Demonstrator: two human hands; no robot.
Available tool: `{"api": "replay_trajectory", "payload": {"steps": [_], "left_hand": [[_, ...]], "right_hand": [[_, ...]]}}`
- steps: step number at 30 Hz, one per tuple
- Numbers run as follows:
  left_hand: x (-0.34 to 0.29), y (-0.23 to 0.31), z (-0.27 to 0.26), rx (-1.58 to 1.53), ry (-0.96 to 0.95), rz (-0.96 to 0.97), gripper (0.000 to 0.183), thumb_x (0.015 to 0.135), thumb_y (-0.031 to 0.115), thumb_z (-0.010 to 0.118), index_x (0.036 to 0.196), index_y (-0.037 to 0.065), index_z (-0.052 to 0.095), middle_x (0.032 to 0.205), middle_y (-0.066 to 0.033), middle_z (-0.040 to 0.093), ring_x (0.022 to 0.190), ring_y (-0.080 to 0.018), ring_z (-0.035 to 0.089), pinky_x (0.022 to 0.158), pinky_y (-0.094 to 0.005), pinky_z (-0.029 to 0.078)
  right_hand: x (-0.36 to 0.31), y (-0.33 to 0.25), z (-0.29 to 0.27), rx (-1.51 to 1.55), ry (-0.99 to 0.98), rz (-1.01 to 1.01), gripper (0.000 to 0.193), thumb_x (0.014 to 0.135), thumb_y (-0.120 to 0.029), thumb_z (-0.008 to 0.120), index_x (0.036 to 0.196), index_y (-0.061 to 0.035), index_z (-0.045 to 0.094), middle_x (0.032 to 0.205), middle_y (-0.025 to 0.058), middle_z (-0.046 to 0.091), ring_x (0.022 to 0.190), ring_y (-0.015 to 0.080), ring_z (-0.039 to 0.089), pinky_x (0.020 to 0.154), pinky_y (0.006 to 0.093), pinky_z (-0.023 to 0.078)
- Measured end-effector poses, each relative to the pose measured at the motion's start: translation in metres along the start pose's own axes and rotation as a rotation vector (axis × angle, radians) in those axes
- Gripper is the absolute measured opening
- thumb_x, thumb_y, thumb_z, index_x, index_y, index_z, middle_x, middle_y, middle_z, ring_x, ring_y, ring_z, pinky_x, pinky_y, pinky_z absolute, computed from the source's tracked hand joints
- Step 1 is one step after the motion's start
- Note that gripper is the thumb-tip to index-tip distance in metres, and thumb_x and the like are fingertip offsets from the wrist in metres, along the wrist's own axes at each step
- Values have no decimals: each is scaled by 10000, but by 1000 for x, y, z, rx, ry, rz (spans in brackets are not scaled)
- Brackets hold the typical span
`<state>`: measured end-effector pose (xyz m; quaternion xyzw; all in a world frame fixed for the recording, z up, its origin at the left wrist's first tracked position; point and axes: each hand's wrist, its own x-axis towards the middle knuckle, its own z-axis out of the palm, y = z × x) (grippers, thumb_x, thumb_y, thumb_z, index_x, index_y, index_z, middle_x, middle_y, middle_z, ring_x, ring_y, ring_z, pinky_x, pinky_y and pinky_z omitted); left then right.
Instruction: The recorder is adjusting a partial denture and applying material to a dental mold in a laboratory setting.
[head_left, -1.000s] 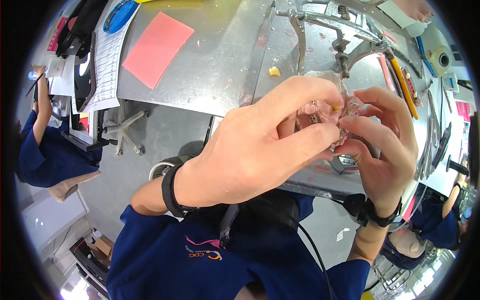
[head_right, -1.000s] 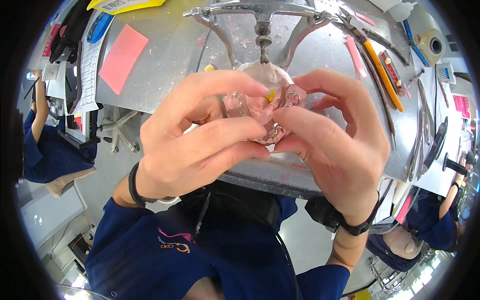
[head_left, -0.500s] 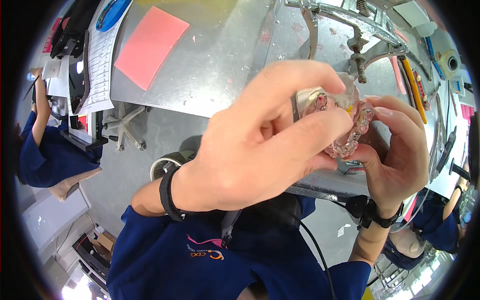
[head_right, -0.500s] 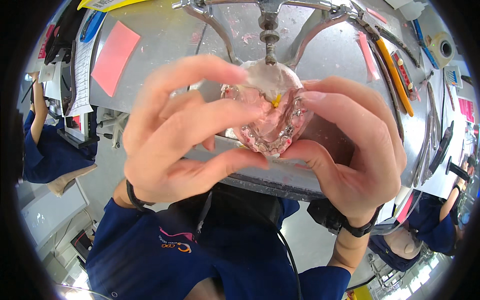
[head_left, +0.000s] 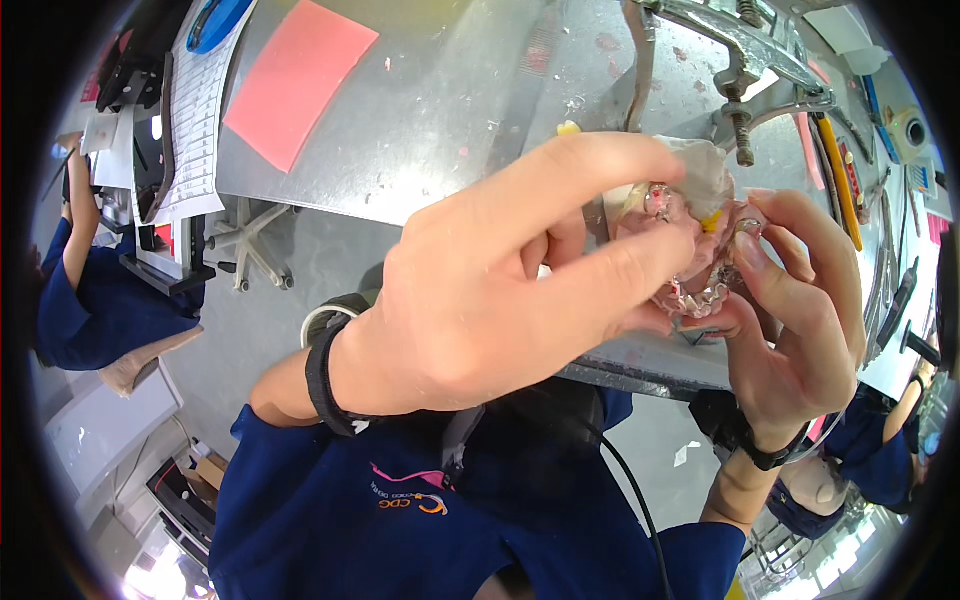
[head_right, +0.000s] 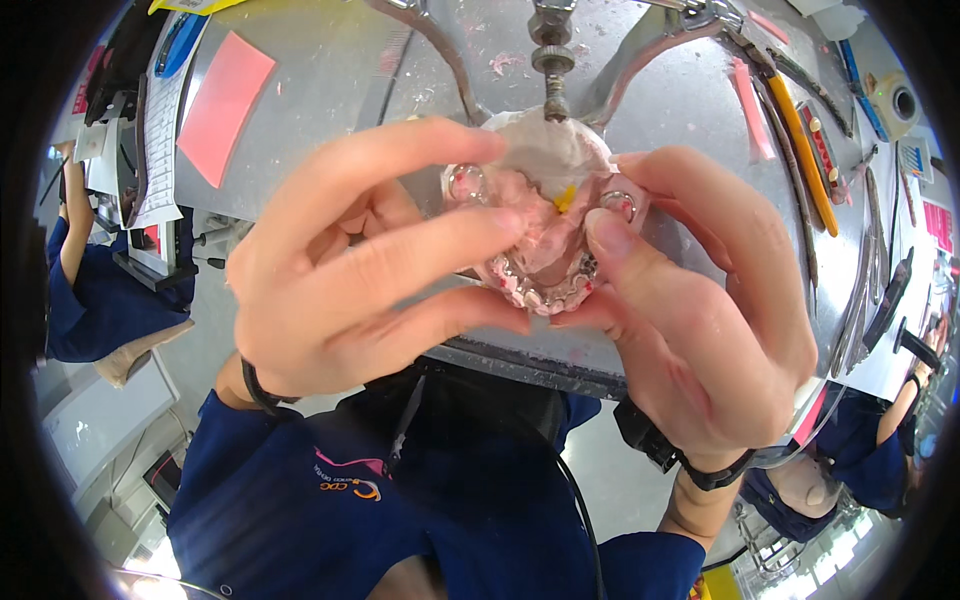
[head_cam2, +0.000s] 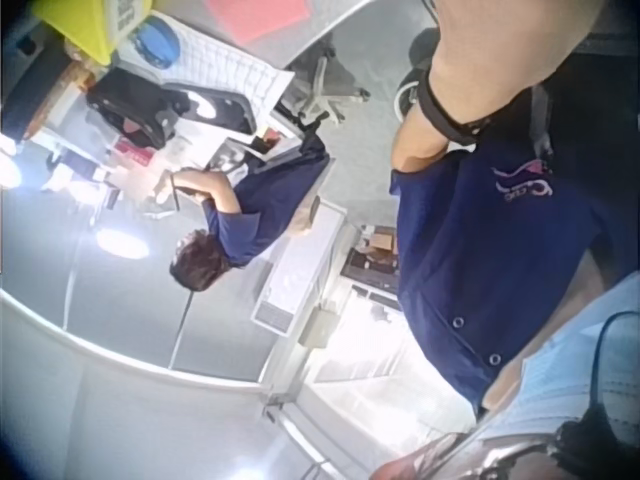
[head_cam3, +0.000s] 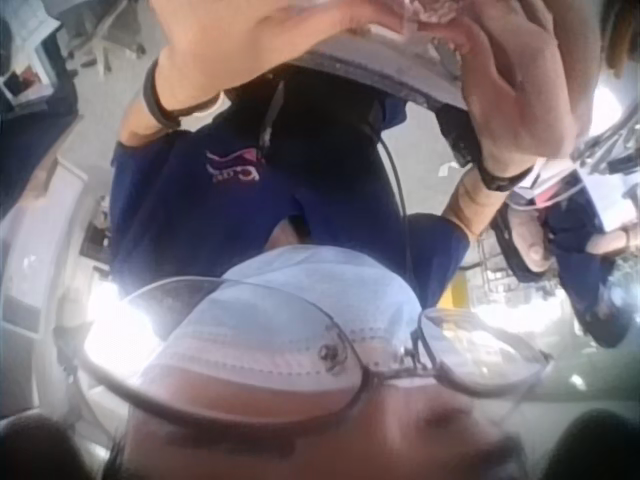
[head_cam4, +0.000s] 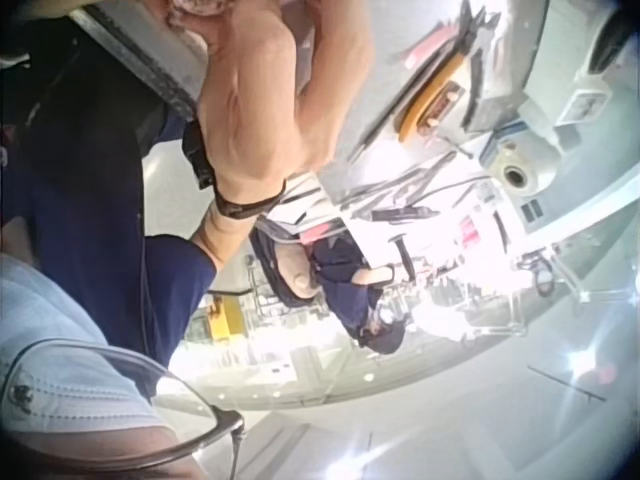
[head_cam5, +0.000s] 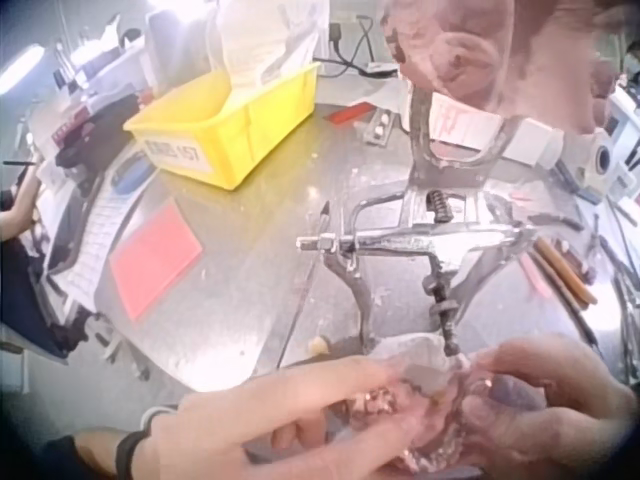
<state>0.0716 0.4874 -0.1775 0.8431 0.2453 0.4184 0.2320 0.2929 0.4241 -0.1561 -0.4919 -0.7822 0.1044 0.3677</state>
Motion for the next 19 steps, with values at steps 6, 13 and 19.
{"api": "replay_trajectory", "payload": {"steps": [6,13,19], "left_hand": [[8,9,-10,-228,-35,-252,440,756,-12,803,1162,-88,651,1075,-169,702,647,-82,594,541,-193,465],[17,14,-9,-163,-14,-268,379,738,-100,703,1114,-85,666,961,-97,701,653,-61,588,547,-184,459],[22,13,-4,-102,-21,-257,376,719,-109,709,1085,-26,696,911,-48,688,639,-52,574,534,-169,422]], "right_hand": [[-6,8,1,297,25,196,775,697,-282,895,1269,79,518,1275,240,572,1175,316,597,1029,442,470],[4,2,-10,447,27,460,440,937,-232,703,1214,83,569,1225,159,613,1113,219,602,1000,326,442],[18,-11,-16,528,-2,718,221,978,-133,620,1118,38,638,1128,87,664,1003,120,606,912,246,440]]}}
